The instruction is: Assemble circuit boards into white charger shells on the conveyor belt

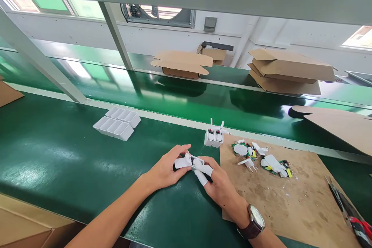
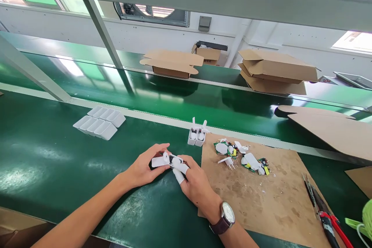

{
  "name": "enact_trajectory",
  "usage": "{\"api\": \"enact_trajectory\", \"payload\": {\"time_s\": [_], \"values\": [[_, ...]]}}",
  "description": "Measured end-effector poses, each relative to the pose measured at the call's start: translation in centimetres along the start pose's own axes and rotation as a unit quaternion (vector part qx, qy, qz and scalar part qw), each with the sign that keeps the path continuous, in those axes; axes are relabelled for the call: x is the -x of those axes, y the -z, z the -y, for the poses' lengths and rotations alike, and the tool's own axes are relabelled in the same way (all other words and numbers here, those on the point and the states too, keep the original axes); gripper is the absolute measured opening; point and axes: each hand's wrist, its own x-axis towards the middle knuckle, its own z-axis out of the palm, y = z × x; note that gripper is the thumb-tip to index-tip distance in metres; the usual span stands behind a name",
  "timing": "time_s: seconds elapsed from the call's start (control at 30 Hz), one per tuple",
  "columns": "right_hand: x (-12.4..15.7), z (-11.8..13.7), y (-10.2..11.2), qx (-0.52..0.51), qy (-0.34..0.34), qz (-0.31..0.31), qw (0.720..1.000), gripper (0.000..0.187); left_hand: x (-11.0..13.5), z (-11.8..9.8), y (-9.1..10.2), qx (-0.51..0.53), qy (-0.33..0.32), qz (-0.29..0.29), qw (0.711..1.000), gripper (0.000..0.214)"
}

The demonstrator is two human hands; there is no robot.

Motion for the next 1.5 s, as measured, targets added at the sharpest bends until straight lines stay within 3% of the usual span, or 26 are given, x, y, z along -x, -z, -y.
{"api": "enact_trajectory", "payload": {"time_s": [0.17,0.23,0.37,0.47,0.5,0.57,0.67,0.73,0.8,1.1,1.23,1.37,1.5], "values": [[-0.2,0.4,0.3,0.003,0.017,-0.044,0.999,0.040,-0.1,0.1,-0.1,-0.015,-0.007,-0.007,1.000,0.070],[-0.4,0.6,0.5,-0.001,0.007,-0.028,1.000,0.037,-0.1,0.2,-0.2,-0.015,0.006,-0.003,1.000,0.068],[-0.7,0.8,0.6,-0.038,-0.025,0.004,0.999,0.031,-0.1,0.5,-0.3,-0.025,0.057,-0.004,0.998,0.068],[-0.9,0.5,0.0,-0.140,-0.092,-0.041,0.985,0.023,0.1,0.6,-0.5,-0.018,0.075,-0.017,0.997,0.083],[-1.0,0.4,-0.2,-0.201,-0.135,-0.050,0.969,0.023,0.2,0.6,-0.7,-0.012,0.061,-0.022,0.998,0.093],[-1.1,0.2,-0.6,-0.339,-0.234,-0.038,0.911,0.032,0.3,0.4,-1.0,-0.003,-0.008,-0.030,1.000,0.109],[-1.1,0.2,-0.9,-0.478,-0.327,0.019,0.815,0.048,0.4,-0.5,-1.6,-0.022,-0.116,-0.044,0.992,0.095],[-1.2,0.5,-0.9,-0.504,-0.347,0.038,0.790,0.052,0.4,-1.1,-1.9,-0.044,-0.136,-0.050,0.988,0.074],[-1.2,0.7,-1.0,-0.509,-0.353,0.049,0.783,0.052,0.3,-1.6,-1.9,-0.059,-0.130,-0.053,0.988,0.065],[-1.0,0.8,-0.9,-0.512,-0.362,0.050,0.778,0.051,0.4,-1.2,-1.9,-0.065,-0.124,-0.046,0.989,0.066],[-1.0,0.8,-0.8,-0.502,-0.355,0.040,0.788,0.048,0.3,-1.0,-1.8,-0.085,-0.128,-0.046,0.987,0.072],[-1.1,1.3,-0.9,-0.458,-0.297,-0.021,0.837,0.043,0.0,-0.7,-1.6,-0.133,-0.148,-0.076,0.977,0.076],[-0.9,2.2,-0.6,-0.343,-0.202,-0.080,0.914,0.029,0.0,-0.1,-1.5,-0.182,-0.088,-0.104,0.974,0.071]]}}
